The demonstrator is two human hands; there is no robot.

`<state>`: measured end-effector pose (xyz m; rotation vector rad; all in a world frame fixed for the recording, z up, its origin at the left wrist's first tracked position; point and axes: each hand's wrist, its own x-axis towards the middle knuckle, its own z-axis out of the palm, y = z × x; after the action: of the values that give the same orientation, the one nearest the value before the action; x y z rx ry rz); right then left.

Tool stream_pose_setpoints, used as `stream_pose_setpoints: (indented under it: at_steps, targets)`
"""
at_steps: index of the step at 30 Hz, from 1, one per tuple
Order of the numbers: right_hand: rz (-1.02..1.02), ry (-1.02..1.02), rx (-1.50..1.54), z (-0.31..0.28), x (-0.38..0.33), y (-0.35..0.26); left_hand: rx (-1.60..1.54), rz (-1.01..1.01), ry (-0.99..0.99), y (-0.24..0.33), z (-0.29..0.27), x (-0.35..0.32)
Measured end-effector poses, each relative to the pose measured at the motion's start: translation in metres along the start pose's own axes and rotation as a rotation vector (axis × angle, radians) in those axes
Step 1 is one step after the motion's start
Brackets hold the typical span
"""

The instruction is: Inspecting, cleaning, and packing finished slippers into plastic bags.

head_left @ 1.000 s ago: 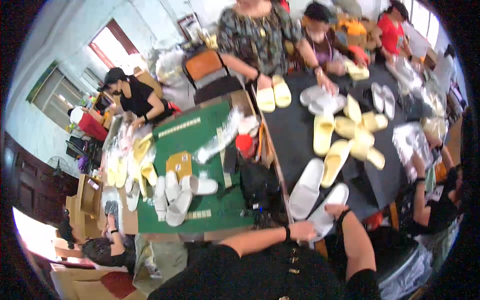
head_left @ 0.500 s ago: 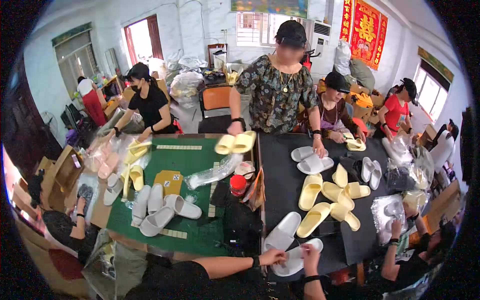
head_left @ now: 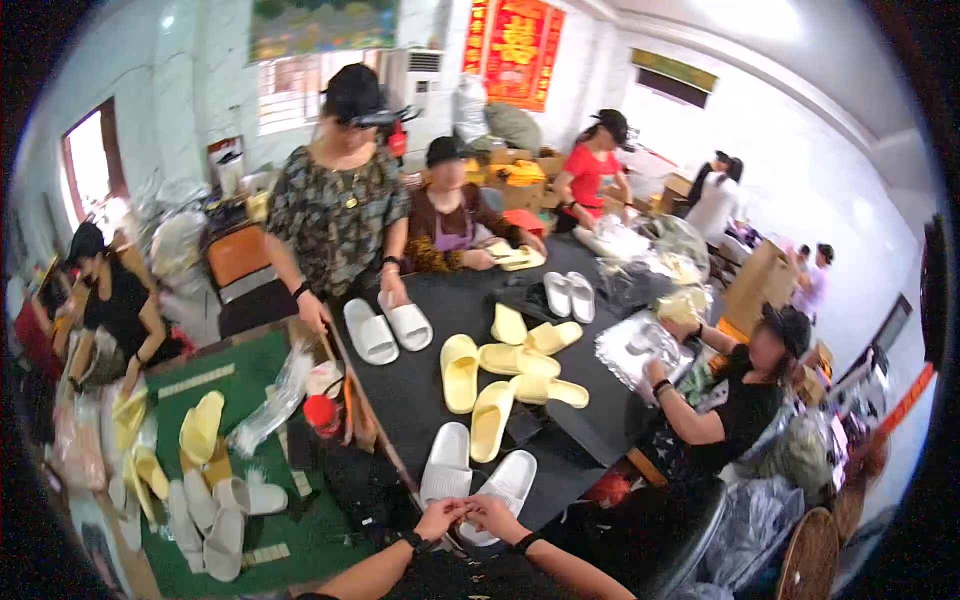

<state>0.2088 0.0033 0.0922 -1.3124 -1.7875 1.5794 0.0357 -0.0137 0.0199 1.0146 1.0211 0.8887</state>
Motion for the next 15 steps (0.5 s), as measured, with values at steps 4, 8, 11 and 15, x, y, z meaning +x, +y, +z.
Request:
stream_pose_setpoints:
  at_steps: [4,8,11,15]
  targets:
    - [0.057,0.021,-0.021,-0.002,0.003,0.035,0.0,-0.004,0.046,0.009,-0.004,0.004]
    - [0.023,0.102,-0.028,-0.011,-0.004,0.039,0.055,0.074,0.103,0.022,-0.013,0.005]
    - [0.046,0.119,0.081,-0.014,-0.004,0.021,0.094,0.064,0.087,0.009,-0.017,0.009]
    - [0.046,0.209,0.084,-0.016,-0.002,-0.001,0.105,-0.008,0.066,0.015,-0.014,0.009]
